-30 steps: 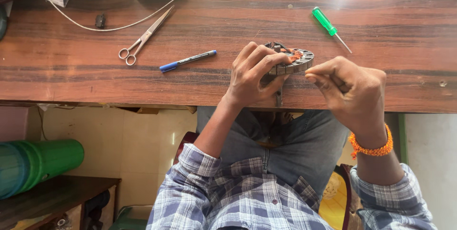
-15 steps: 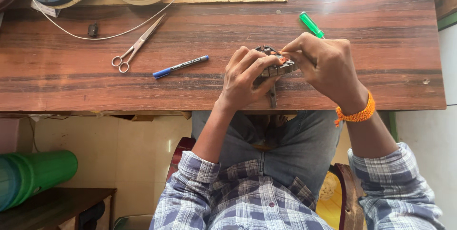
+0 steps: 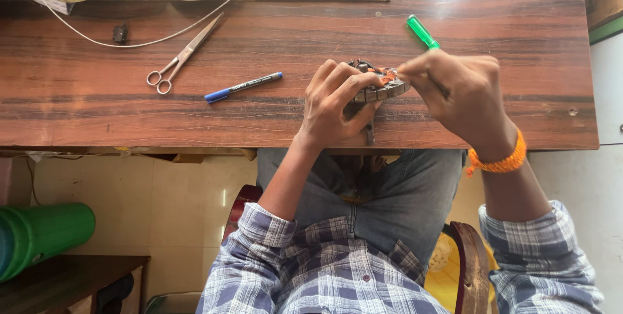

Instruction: The person winds copper wire into the slots of a motor stator clamped at the workbench, pressing each wire loop into place by hand and occasionally using a screwdriver to seat the wire. They rotate the stator as they work around its slots and continue winding until the end of the clip.

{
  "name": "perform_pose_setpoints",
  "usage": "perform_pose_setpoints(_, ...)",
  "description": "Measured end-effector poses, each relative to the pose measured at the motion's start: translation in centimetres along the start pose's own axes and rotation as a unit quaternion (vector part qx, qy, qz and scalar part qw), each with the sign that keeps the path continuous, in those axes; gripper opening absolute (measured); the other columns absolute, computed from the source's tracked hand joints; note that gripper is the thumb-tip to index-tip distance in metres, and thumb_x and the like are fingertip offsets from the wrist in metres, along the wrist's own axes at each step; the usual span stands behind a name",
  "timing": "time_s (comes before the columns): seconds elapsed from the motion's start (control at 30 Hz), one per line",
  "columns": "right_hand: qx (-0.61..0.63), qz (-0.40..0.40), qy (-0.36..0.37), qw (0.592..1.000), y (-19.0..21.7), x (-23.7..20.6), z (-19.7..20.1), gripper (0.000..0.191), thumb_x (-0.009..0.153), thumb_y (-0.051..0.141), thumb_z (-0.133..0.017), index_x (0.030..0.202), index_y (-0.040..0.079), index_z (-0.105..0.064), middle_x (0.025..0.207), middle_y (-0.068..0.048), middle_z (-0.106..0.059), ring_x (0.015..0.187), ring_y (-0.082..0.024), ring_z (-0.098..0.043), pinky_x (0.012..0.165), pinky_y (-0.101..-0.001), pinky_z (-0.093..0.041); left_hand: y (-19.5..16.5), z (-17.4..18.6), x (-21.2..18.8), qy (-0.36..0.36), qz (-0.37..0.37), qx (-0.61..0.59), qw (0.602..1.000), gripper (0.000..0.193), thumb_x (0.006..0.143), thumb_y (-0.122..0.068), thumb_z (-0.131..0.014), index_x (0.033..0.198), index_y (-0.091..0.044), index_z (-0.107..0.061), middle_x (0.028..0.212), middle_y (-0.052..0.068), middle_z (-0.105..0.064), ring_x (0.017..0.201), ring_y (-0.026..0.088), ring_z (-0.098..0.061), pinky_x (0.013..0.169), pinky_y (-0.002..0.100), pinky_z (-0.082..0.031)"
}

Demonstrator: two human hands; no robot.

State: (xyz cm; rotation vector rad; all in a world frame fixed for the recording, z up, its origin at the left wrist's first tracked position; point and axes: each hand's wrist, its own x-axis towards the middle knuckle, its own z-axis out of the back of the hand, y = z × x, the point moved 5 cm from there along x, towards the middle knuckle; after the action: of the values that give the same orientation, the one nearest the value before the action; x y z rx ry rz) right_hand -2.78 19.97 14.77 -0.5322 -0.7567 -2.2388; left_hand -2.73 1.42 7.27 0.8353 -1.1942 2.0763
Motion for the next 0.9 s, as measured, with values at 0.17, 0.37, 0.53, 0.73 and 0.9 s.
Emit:
perform_pose_setpoints(0.17,-0.01,0.002,-0.001,1.0,-1.8,2.8,-2.3,0.007,0.104,0.011,-0.078,0.104,0.005,-0.074,0.088,-0.009,-0.076,0.073,-0.015,-0.074,0.059,-0.0261,-0.054,-0.3,0.7,1.0,-0.018,0.038,-0.093,0.995,0.056,0.088,-0.039,-0.081,0.129,-0.01,-0.057,0.104,0.003,-0.069,0.094,0.02,-0.065,0.088,0.037,-0.053)
perform_pose_setpoints(0.37,-0.058,0.006,0.043,0.997,-2.5,4.1,-3.2,0.016,0.1,0.02,-0.081,0.096,0.005,-0.074,0.073,-0.008,-0.071,0.063,-0.018,-0.071,0.056,-0.0303,-0.051,3.2,-1.1,3.0,0.151,0.325,-0.144,0.922,0.053,0.085,-0.043,-0.076,0.125,-0.008,-0.071,0.072,0.005,-0.073,0.065,0.012,-0.068,0.064,0.03,-0.054)
perform_pose_setpoints(0.53,-0.051,-0.035,0.064,0.996,-1.3,3.8,-2.4,0.015,0.097,0.019,-0.081,0.095,0.005,-0.074,0.075,-0.007,-0.072,0.064,-0.014,-0.069,0.056,-0.0285,-0.049,5.0,-1.8,3.6,0.238,0.302,-0.234,0.893,0.028,0.09,-0.026,-0.073,0.111,-0.01,-0.079,0.083,0.004,-0.076,0.075,0.008,-0.067,0.068,0.026,-0.055)
perform_pose_setpoints(0.73,0.094,-0.235,0.041,0.967,1.6,0.5,-1.1,0.01,0.091,0.008,-0.079,0.095,0.003,-0.073,0.07,-0.001,-0.066,0.06,-0.003,-0.057,0.051,-0.0239,-0.042,5.4,0.2,3.8,0.238,0.138,-0.251,0.928,0.019,0.09,-0.009,-0.079,0.108,-0.012,-0.081,0.095,0.002,-0.072,0.086,0.012,-0.07,0.074,0.03,-0.057)
perform_pose_setpoints(0.9,0.096,-0.295,0.017,0.951,3.0,-0.8,-2.2,0.008,0.092,0.004,-0.081,0.099,0.002,-0.076,0.061,-0.007,-0.057,0.055,-0.007,-0.043,0.05,-0.0278,-0.034,5.4,-0.1,5.0,0.279,0.071,-0.236,0.928,0.022,0.089,-0.009,-0.079,0.11,-0.014,-0.08,0.093,0.002,-0.073,0.084,0.015,-0.073,0.075,0.031,-0.058)
